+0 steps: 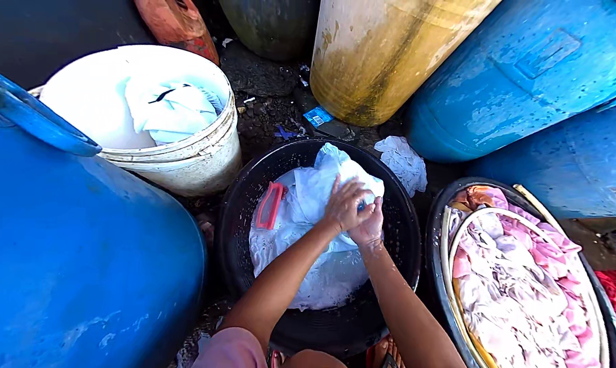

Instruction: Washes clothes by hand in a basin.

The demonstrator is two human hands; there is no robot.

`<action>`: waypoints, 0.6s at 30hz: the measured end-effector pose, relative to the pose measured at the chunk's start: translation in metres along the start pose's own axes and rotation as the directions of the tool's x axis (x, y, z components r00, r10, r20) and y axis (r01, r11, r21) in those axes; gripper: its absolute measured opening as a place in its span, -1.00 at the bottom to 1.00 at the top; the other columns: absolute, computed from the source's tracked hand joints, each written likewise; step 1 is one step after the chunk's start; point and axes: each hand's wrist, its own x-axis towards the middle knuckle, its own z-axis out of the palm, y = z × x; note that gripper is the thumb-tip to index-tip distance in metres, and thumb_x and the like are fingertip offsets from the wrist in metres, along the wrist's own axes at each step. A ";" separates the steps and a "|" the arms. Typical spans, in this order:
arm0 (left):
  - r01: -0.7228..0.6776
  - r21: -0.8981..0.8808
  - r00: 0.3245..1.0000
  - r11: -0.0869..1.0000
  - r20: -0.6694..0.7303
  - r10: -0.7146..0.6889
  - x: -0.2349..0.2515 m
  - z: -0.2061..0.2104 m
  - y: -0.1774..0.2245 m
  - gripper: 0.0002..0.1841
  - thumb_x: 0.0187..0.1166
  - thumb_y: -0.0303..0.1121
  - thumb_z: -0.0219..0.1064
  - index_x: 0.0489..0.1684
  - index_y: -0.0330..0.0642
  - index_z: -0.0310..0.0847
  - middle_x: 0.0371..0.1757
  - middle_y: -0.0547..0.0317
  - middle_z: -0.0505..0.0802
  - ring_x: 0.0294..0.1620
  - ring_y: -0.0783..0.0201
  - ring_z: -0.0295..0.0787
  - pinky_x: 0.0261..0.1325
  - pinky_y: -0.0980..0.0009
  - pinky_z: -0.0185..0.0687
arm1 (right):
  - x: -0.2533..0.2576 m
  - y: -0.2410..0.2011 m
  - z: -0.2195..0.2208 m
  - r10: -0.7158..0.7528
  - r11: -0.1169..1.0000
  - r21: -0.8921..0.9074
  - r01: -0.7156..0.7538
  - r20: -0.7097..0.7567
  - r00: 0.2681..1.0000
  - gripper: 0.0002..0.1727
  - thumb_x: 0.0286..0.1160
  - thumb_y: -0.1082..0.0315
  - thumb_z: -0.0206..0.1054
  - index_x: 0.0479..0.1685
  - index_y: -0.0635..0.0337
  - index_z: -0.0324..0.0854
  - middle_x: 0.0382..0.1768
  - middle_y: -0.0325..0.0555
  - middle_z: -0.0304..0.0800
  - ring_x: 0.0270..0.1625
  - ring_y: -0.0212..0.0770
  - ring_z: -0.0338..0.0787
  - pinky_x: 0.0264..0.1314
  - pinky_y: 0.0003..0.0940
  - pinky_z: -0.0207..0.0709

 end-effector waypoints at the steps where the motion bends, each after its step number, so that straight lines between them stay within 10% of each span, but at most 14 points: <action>1: 0.017 0.007 0.997 1.000 -0.075 -0.017 0.006 0.000 -0.010 -0.58 0.57 -0.05 0.33 0.16 -0.15 0.84 0.46 -0.07 0.78 0.71 -0.20 0.45 0.79 -0.43 -0.17 | 0.003 -0.005 -0.002 0.036 0.999 -0.012 -0.034 0.121 0.992 -0.14 0.79 -0.22 -0.70 0.65 0.27 0.10 0.26 0.05 0.58 0.23 -0.21 0.66 0.31 -0.31 0.53; 5: 0.032 -0.065 0.993 0.997 -0.111 -0.039 -0.004 0.014 0.005 -0.49 0.67 -0.14 0.16 0.51 -0.19 0.64 0.66 -0.18 0.59 0.80 -0.20 0.30 0.83 -0.26 -0.04 | 0.004 -0.012 0.003 0.013 0.999 -0.047 -0.008 0.092 0.996 -0.15 0.80 -0.15 -0.74 0.26 0.25 0.41 -0.24 -0.05 0.74 -0.22 -0.26 0.75 -0.14 -0.36 0.66; 9: 0.079 0.005 0.990 0.997 -0.117 -0.078 0.016 -0.003 -0.012 -0.48 0.62 -0.07 0.28 0.44 -0.21 0.70 0.61 -0.25 0.62 0.76 -0.29 0.33 0.81 -0.25 0.01 | 0.010 -0.011 -0.004 0.100 0.994 -0.073 -0.087 0.198 0.975 -0.07 0.74 -0.26 -0.77 0.66 0.25 0.14 0.33 0.06 0.61 0.33 -0.18 0.65 0.37 -0.34 0.50; 14: 0.056 -0.040 0.995 0.998 -0.082 -0.059 0.010 0.001 -0.005 -0.50 0.70 -0.12 0.15 0.51 -0.17 0.65 0.66 -0.23 0.58 0.79 -0.27 0.28 0.82 -0.25 -0.02 | 0.034 -0.010 -0.014 0.093 0.994 -0.072 -0.087 0.089 0.992 -0.22 0.82 -0.22 -0.58 0.48 0.18 0.29 0.12 0.03 0.61 0.11 -0.20 0.69 0.13 -0.28 0.58; 18: 0.261 0.049 0.964 0.964 -0.055 -0.259 0.035 -0.030 -0.032 -0.40 0.67 -0.04 0.29 0.60 -0.21 0.54 0.72 -0.33 0.47 0.86 -0.31 0.09 0.84 -0.34 -0.24 | 0.040 0.002 -0.030 0.170 0.982 -0.129 -0.137 0.295 0.940 -0.06 0.72 -0.32 -0.71 0.61 0.19 0.24 0.38 0.04 0.59 0.38 -0.20 0.62 0.30 -0.37 0.53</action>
